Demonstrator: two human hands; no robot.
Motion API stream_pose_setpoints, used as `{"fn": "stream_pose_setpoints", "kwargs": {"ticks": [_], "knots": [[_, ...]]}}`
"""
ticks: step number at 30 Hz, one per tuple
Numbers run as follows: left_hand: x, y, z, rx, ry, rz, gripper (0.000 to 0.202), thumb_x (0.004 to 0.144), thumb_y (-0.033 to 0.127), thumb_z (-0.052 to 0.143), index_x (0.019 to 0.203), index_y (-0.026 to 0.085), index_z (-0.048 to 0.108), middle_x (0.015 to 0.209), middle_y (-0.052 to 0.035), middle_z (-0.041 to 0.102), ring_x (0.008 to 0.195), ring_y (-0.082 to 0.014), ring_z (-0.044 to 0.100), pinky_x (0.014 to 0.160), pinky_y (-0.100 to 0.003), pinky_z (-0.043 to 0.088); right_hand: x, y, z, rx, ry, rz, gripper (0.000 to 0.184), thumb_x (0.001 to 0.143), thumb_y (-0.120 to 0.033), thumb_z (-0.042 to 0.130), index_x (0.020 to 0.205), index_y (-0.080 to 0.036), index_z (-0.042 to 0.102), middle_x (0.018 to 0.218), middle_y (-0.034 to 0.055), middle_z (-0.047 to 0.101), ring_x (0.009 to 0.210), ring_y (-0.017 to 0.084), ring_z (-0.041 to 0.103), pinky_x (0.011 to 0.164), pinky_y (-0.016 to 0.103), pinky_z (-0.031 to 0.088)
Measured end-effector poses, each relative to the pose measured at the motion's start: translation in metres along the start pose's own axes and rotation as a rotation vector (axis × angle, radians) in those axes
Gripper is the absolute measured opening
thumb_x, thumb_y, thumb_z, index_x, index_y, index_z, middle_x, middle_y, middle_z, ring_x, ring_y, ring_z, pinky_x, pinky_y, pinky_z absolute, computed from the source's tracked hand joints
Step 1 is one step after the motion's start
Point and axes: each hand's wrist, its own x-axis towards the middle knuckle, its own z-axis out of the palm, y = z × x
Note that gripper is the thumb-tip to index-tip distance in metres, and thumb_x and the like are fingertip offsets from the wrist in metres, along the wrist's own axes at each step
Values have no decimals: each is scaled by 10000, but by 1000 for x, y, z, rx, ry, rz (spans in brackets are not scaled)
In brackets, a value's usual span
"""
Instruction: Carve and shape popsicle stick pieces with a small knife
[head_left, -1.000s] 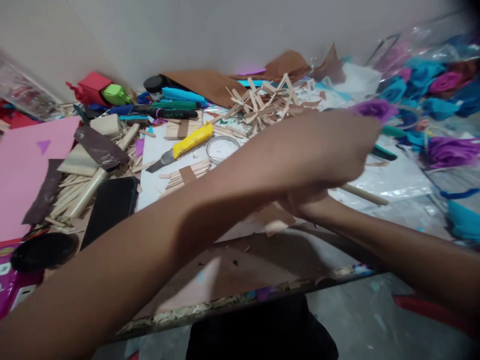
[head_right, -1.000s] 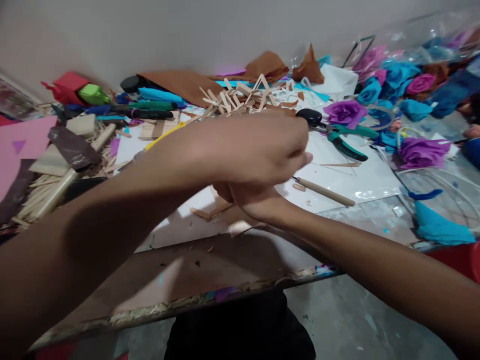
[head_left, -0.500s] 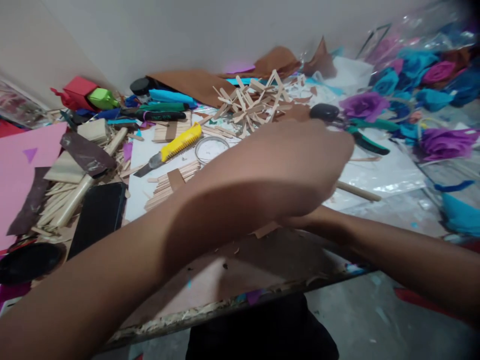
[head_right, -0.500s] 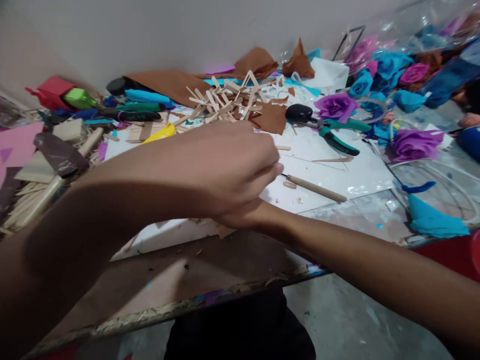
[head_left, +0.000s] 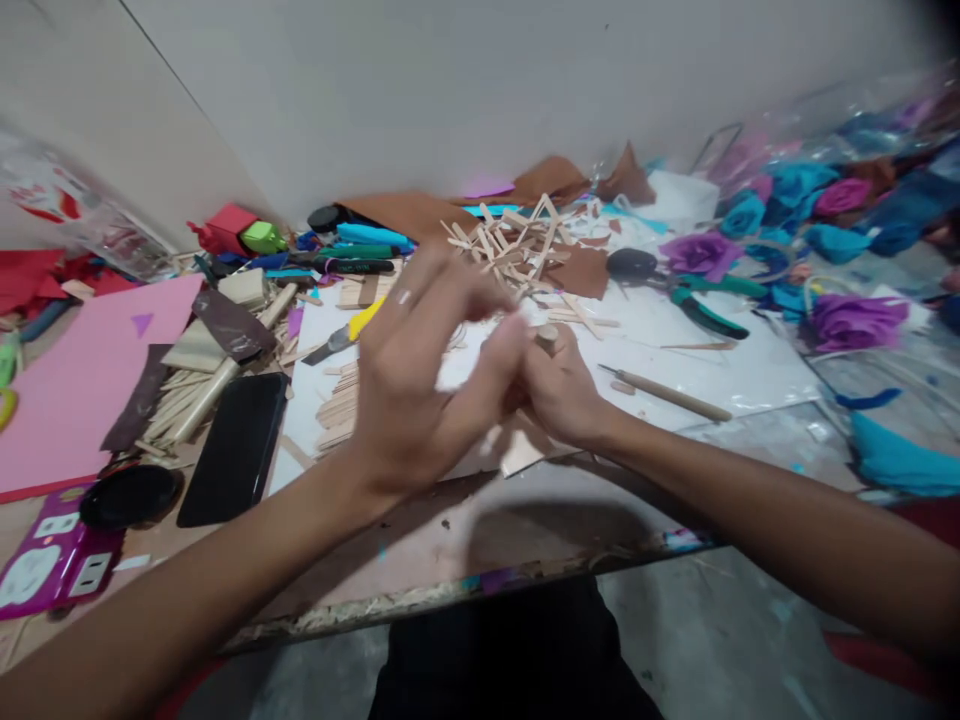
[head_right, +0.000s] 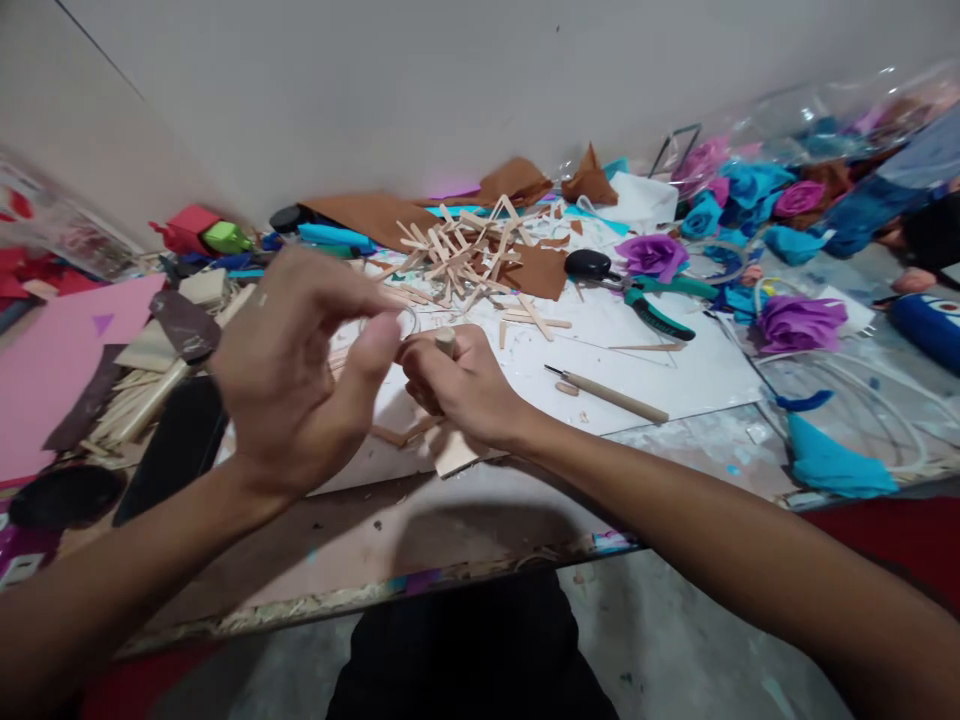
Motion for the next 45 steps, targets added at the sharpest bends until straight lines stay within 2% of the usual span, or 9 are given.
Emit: {"fn": "stream_pose_setpoints", "kwargs": {"ticks": [2,5,9,13,17,26,31,37,45], "knots": [[-37,-11,-9,73,-147,-14,21,1008,194,603,996,182,615,889,-31,653,827,-166,605,780,-321,515,0,-3,2,65,-41,-61,521,962,-352,674,541,-201,405,454,-91,328,399,57,278,418,225,256],[-75,-20,-9,187,-567,-51,118,1027,187,549,1072,181,658,940,-65,675,823,-181,625,708,-309,503,1,-6,4,129,-69,-76,542,916,-332,708,516,-221,359,428,-105,281,375,58,222,410,251,185],[-86,-18,-2,240,-712,-49,204,1018,133,505,1120,181,675,945,-80,662,870,-190,628,705,-286,498,3,-10,8,167,9,-43,576,830,-335,767,487,-220,318,425,-110,251,369,51,199,417,243,173],[-82,-19,-3,206,-733,-66,199,1011,139,509,1123,181,668,940,-78,646,833,-181,603,643,-268,469,6,-28,9,209,92,9,618,824,-354,711,470,-224,220,397,-98,174,355,61,131,382,235,158],[-84,-24,-4,171,-713,-42,210,1015,130,504,1140,171,667,938,-72,644,769,-171,565,612,-280,439,7,-46,3,178,58,-53,624,869,-384,649,493,-215,181,427,-78,121,361,79,116,374,237,196],[-93,-31,1,2,-524,-123,249,1021,87,549,1233,184,636,929,-30,650,796,-147,606,647,-272,435,5,-45,-10,125,21,-62,649,867,-468,662,462,-209,226,413,-69,132,379,81,106,384,259,195],[-94,-33,2,20,-574,-177,345,1021,105,514,1334,216,607,973,-41,637,795,-157,603,657,-285,436,6,-45,-14,30,-77,-17,648,785,-666,679,452,-237,326,402,-66,210,381,94,189,407,270,266],[-94,-33,3,116,-648,-182,411,1013,209,496,1416,184,572,1012,-72,622,762,-182,574,660,-321,451,4,-32,-8,103,-128,-35,624,854,-602,657,460,-221,360,395,-64,227,370,83,189,407,277,246],[-95,-34,4,45,-656,-200,426,1017,149,466,1435,188,537,1003,-56,603,777,-177,557,668,-313,431,3,-27,1,68,-155,-107,611,900,-593,631,486,-221,379,407,-55,253,381,96,251,434,295,250]]}}
